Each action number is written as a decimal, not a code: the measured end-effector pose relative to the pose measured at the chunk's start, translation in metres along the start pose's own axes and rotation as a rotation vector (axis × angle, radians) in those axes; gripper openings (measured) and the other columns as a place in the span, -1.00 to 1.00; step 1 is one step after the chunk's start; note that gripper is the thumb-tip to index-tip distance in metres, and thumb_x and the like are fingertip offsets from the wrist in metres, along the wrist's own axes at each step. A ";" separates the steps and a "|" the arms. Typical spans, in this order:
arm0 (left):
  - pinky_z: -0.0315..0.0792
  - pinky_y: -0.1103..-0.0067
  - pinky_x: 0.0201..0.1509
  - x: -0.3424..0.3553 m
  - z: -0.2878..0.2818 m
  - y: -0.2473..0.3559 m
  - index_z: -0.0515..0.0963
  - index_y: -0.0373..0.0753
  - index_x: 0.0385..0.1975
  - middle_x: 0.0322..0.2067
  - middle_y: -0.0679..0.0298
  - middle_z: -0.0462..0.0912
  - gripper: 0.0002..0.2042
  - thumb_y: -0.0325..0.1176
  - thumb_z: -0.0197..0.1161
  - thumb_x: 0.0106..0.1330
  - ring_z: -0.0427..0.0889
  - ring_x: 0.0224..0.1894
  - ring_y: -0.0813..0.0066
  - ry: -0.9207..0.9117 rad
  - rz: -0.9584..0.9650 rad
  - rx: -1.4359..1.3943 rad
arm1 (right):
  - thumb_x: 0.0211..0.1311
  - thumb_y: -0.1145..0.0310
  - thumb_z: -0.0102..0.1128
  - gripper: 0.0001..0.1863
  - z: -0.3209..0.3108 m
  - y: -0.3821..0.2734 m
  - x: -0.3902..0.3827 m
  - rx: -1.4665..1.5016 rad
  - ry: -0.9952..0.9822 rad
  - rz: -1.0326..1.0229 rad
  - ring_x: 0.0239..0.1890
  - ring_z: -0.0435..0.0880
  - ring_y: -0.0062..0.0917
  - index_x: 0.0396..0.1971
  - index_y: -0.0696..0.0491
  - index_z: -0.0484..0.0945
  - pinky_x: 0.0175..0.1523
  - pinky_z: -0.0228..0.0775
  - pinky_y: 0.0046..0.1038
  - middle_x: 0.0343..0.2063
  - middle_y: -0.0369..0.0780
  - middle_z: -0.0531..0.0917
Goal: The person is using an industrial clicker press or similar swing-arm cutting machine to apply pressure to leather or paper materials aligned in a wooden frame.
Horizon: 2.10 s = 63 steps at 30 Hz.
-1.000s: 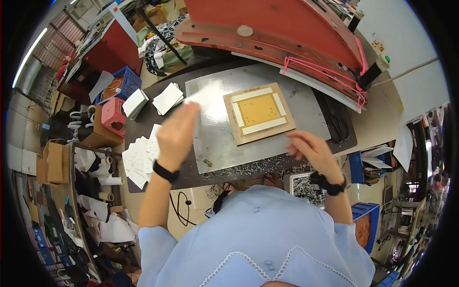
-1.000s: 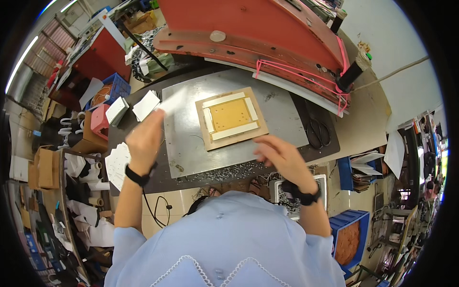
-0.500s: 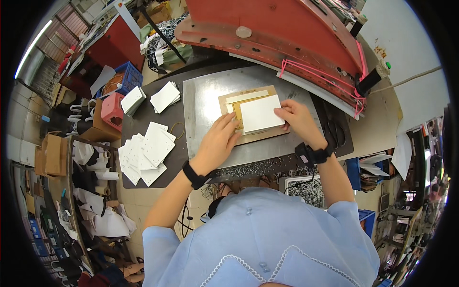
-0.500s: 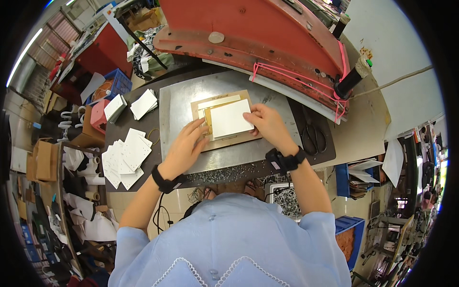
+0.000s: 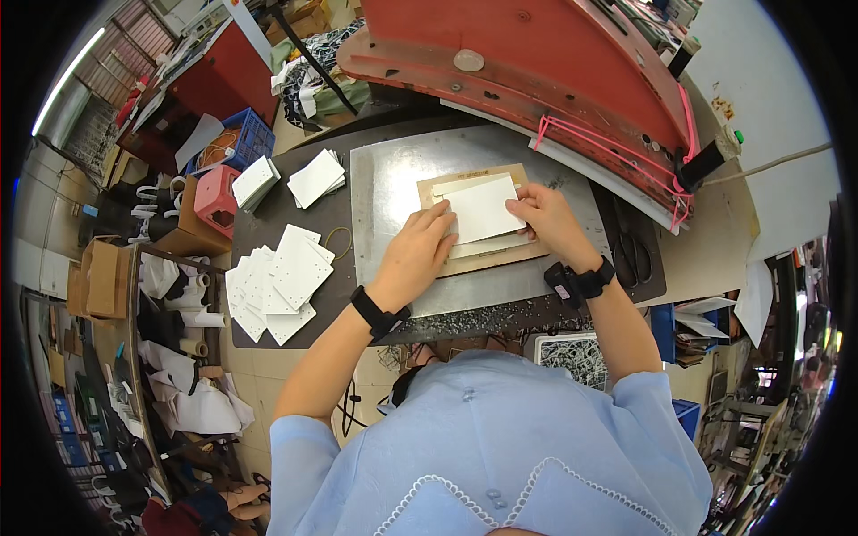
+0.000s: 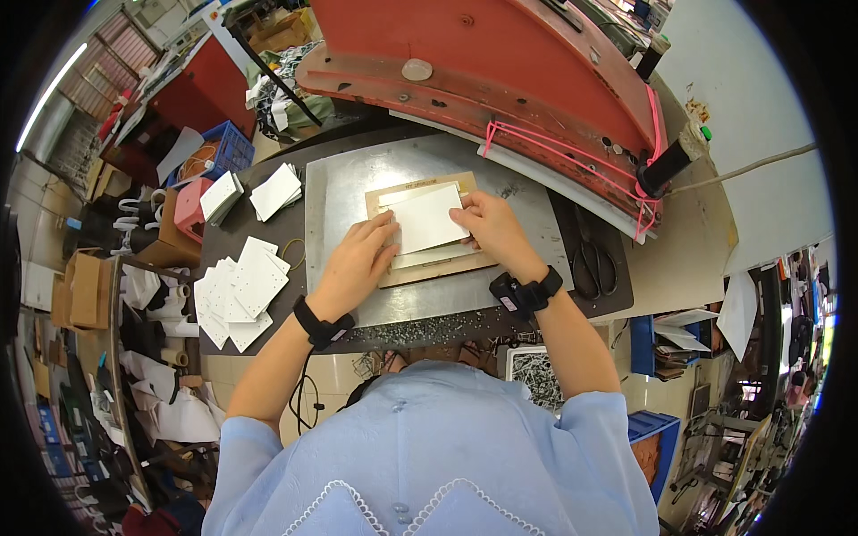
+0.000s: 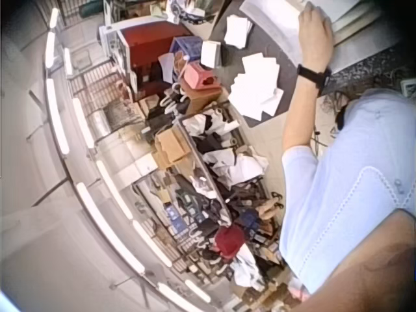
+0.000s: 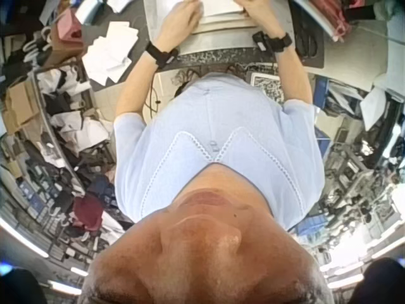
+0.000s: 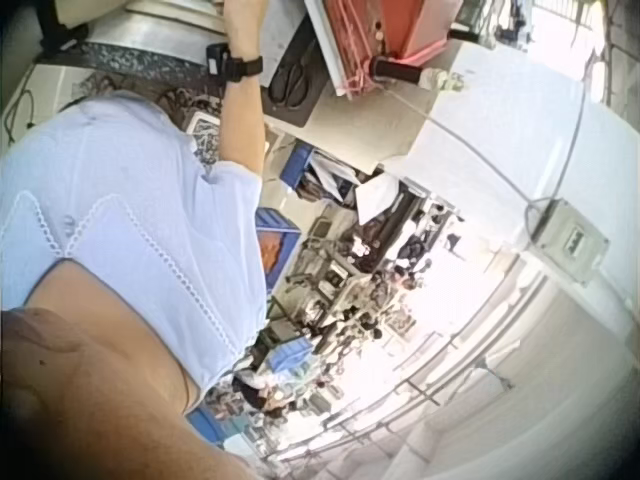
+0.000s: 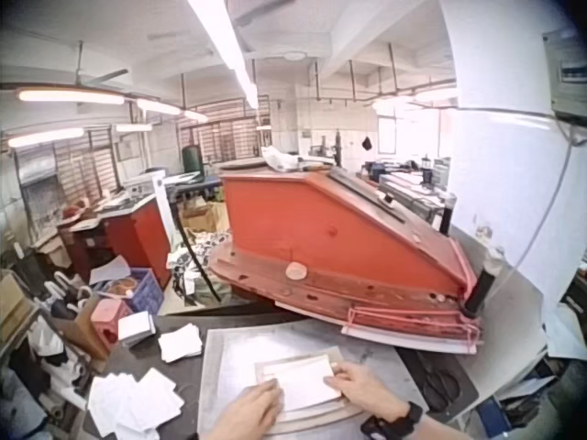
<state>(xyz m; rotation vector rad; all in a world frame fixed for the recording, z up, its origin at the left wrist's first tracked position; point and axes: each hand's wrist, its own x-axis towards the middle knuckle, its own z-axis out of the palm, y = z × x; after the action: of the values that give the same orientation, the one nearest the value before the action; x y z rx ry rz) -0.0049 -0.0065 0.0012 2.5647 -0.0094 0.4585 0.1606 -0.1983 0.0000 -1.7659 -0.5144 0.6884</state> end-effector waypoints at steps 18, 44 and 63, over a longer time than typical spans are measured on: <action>0.40 0.31 0.15 0.009 0.009 -0.004 0.41 -0.34 0.08 0.22 0.03 0.42 -0.61 -0.31 0.23 0.31 0.44 0.13 0.02 -0.067 0.085 0.264 | 0.27 0.30 0.11 -0.69 0.003 0.007 -0.020 -0.528 0.170 -0.399 -0.28 0.68 -0.14 -0.09 0.14 0.65 -0.15 0.49 -0.29 -0.28 -0.01 0.70; 0.43 0.37 0.19 -0.028 -0.056 -0.001 0.45 -0.36 0.12 0.28 -0.01 0.34 -0.68 -0.39 0.11 0.43 0.46 0.22 0.06 0.281 -0.150 -0.098 | 0.19 0.30 0.39 -0.46 -0.203 -0.051 -0.051 0.083 0.870 -0.587 -0.08 0.54 -0.54 0.07 0.22 0.38 0.05 0.39 -0.50 -0.10 -0.21 0.56; 0.56 0.51 -0.13 -0.021 -0.044 0.091 0.59 -0.25 -0.03 -0.22 0.16 0.71 -0.76 -0.48 0.26 0.31 0.71 -0.22 0.30 -0.114 0.233 -0.467 | 0.24 0.52 0.20 -0.22 -0.079 -0.052 -0.152 -0.102 0.551 -0.577 0.21 0.40 -0.39 0.41 0.20 0.02 0.36 0.15 -0.34 0.20 -0.12 0.38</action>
<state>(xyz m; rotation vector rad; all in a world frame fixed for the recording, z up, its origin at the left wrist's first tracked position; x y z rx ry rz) -0.0471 -0.0642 0.0750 2.1308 -0.4116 0.3458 0.1022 -0.3378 0.0957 -1.6888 -0.6364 -0.2289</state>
